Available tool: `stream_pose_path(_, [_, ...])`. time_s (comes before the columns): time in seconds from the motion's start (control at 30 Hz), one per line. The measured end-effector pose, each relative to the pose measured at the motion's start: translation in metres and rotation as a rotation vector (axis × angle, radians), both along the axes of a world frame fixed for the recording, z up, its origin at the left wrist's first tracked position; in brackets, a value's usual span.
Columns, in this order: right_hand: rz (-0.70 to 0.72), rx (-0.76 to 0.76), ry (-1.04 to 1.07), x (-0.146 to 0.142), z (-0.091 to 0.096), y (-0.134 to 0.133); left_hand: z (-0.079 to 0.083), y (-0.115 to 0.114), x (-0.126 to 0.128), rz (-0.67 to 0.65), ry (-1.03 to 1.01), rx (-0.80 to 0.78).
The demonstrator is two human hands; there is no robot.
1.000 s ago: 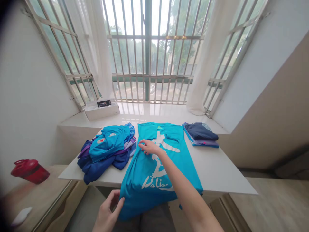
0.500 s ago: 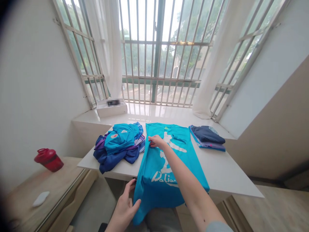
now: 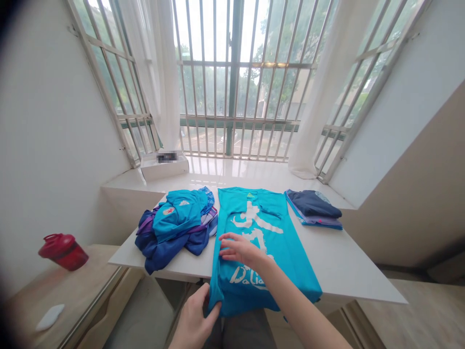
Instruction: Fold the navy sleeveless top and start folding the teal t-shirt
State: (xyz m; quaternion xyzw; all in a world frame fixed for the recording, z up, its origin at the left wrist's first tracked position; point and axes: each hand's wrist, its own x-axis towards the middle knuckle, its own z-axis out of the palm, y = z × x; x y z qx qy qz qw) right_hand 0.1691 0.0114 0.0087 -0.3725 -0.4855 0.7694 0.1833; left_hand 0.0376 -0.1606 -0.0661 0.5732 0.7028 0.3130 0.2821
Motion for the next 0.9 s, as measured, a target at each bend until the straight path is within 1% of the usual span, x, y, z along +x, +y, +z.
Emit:
stream_pose_path(0.07, [0.084,-0.012,0.004,0.009,0.000,-0.021,0.005,-0.002,0.002,-0.009,0.071,-0.022])
stream_pose_path(0.13, [0.158,-0.029,-0.005,0.015,-0.001,-0.036,0.014,-0.004,0.002,-0.030,0.156,-0.043])
stream_pose_path(0.17, [0.181,-0.039,-0.009,0.017,-0.001,-0.040,0.020,-0.005,0.001,-0.059,0.188,-0.053])
stream_pose_path(0.2, [0.180,-0.045,-0.010,0.017,-0.001,-0.044,0.027,-0.007,-0.001,-0.121,0.201,-0.066])
stream_pose_path(0.23, [0.152,-0.048,-0.006,0.017,-0.002,-0.046,0.035,-0.007,-0.005,-0.215,0.188,-0.079])
stream_pose_path(0.3, [0.046,-0.053,0.033,0.015,-0.004,-0.051,0.055,-0.006,-0.016,-0.411,0.114,-0.080])
stream_pose_path(0.33, [-0.023,-0.064,0.061,0.013,-0.007,-0.053,0.065,-0.003,-0.023,-0.464,0.075,-0.057])
stream_pose_path(0.37, [-0.097,-0.078,0.092,0.011,-0.010,-0.056,0.074,0.003,-0.030,-0.458,0.056,-0.015])
stream_pose_path(0.4, [-0.174,-0.084,0.125,0.010,-0.016,-0.059,0.083,0.012,-0.036,-0.395,0.072,0.039])
stream_pose_path(0.47, [-0.332,-0.036,0.173,0.007,-0.030,-0.066,0.098,0.037,-0.046,-0.236,0.200,0.126])
stream_pose_path(0.5, [-0.407,0.012,0.180,0.005,-0.038,-0.070,0.103,0.054,-0.049,-0.200,0.295,0.141])
stream_pose_path(0.53, [-0.468,0.058,0.176,0.004,-0.046,-0.074,0.106,0.073,-0.049,-0.201,0.389,0.132])
stream_pose_path(0.6, [-0.548,0.102,0.148,0.002,-0.062,-0.082,0.109,0.114,-0.044,-0.271,0.543,0.092])
stream_pose_path(0.67, [-0.594,0.088,0.124,-0.001,-0.073,-0.090,0.108,0.155,-0.034,-0.331,0.663,0.051])
stream_pose_path(0.77, [-0.650,0.062,0.135,-0.006,-0.083,-0.102,0.101,0.211,-0.019,-0.325,0.708,0.028])
stream_pose_path(0.83, [-0.667,0.058,0.154,-0.008,-0.088,-0.109,0.094,0.240,-0.013,-0.291,0.725,0.030])
stream_pose_path(0.9, [-0.653,0.061,0.169,-0.009,-0.094,-0.115,0.083,0.262,-0.011,-0.261,0.733,0.041])
